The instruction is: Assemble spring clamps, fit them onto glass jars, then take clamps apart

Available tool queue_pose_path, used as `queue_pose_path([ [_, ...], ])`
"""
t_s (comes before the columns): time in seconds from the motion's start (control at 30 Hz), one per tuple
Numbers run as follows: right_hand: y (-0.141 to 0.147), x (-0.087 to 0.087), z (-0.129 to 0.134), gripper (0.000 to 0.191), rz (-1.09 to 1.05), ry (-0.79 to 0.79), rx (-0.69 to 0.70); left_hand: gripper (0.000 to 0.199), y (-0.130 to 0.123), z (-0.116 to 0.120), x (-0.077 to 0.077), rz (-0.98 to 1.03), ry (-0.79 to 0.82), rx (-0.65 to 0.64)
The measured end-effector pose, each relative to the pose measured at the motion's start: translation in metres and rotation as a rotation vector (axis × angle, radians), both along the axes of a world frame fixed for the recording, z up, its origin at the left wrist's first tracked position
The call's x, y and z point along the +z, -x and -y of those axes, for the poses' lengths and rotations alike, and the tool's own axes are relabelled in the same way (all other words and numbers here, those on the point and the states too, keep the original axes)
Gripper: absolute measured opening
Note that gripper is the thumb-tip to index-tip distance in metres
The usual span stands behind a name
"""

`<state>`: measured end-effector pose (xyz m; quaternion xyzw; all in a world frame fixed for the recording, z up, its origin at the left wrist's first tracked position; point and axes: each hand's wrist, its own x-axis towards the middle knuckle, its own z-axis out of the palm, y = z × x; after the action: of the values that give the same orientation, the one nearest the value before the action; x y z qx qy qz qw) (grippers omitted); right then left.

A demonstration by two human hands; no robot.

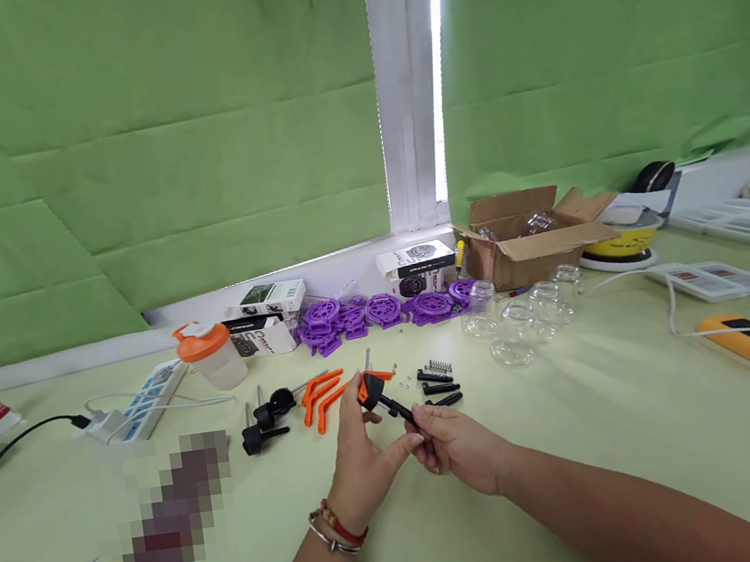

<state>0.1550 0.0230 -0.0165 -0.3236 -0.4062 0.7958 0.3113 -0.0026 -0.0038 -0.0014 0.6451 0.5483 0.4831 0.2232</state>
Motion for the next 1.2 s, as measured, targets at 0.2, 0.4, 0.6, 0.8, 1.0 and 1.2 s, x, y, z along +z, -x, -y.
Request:
queue_pose_path([
  [0.2,0.001,0.007,0.01,0.047,-0.135,-0.106,0.106,0.117,0.0,0.011,0.01,-0.317,-0.225,0.046],
  [0.4,0.002,0.003,0.012,0.05,-0.051,-0.095,0.152,0.115,-0.009,0.016,0.016,-0.447,-0.183,0.07],
  [0.6,0.0,0.0,0.011,0.049,0.036,-0.14,0.116,0.104,-0.015,0.016,0.013,-0.537,-0.182,0.182],
  [0.8,0.001,0.0,0.01,0.05,0.093,-0.129,0.062,0.1,-0.014,0.012,0.01,-0.594,-0.179,0.223],
  [1.0,0.0,-0.003,0.009,0.049,0.064,-0.069,0.066,0.111,-0.016,0.012,0.007,-0.606,-0.155,0.166],
  [1.2,0.002,-0.005,0.008,0.049,0.087,-0.019,0.025,0.095,-0.017,0.01,0.004,-0.608,-0.159,0.229],
])
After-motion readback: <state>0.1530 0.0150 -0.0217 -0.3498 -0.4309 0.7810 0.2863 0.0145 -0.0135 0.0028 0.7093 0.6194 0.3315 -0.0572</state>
